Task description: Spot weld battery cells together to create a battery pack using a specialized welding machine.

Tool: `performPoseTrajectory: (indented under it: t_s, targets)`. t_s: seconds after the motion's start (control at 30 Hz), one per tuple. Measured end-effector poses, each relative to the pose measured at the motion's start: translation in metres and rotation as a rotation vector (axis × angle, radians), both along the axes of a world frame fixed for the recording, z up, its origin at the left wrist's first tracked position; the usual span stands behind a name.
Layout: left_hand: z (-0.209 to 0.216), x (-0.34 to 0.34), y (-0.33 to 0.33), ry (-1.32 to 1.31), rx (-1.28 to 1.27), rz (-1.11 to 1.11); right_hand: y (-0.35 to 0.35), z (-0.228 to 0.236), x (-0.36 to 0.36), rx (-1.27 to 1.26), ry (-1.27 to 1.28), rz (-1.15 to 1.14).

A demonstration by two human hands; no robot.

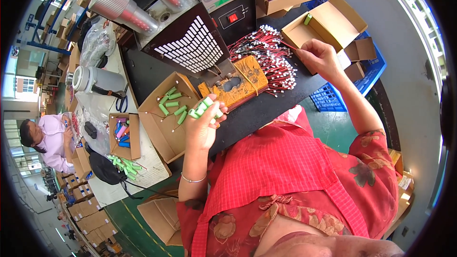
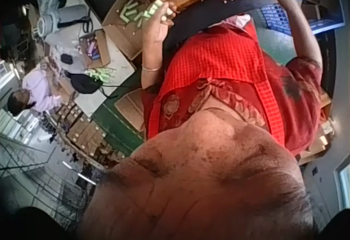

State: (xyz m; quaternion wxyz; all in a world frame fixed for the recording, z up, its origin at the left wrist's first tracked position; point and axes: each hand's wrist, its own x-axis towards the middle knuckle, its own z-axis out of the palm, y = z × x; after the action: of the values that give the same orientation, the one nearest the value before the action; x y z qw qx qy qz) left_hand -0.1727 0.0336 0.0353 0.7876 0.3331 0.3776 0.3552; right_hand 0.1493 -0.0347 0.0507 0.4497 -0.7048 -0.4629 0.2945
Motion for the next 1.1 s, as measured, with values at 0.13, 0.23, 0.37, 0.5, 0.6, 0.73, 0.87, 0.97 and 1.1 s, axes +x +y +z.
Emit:
performPoseTrajectory:
  t_s: [0.13,0.23,0.37,0.5,0.6,0.73,0.87,0.97,1.1]
  targets:
    - [0.002,0.028,-0.008,-0.097,-0.051,0.018,-0.016,-0.003,-0.026,0.031,0.257,0.164]
    - [0.006,0.037,-0.009,-0.129,-0.047,0.044,-0.029,-0.004,-0.049,0.029,0.437,0.297]
    - [-0.001,0.04,-0.011,-0.1,0.015,0.004,-0.041,-0.02,-0.065,-0.114,0.399,0.495]
    - [0.001,0.048,-0.019,-0.018,0.023,0.036,-0.029,-0.02,-0.087,-0.113,0.614,0.577]
    - [-0.005,0.049,-0.022,-0.059,0.003,0.026,-0.017,-0.019,-0.107,-0.147,0.781,0.55]
    - [0.0,0.039,-0.019,-0.089,0.107,0.081,-0.01,-0.021,-0.113,-0.009,0.568,0.462]
    - [0.003,0.027,-0.003,0.059,0.304,0.138,-0.01,-0.034,-0.102,-0.137,0.214,0.483]
    - [-0.002,0.026,0.003,0.112,0.366,0.153,-0.02,-0.064,-0.112,0.129,-0.185,0.566]
    - [-0.007,0.026,0.002,0.112,0.384,0.182,-0.03,-0.085,-0.135,0.258,-0.508,0.514]
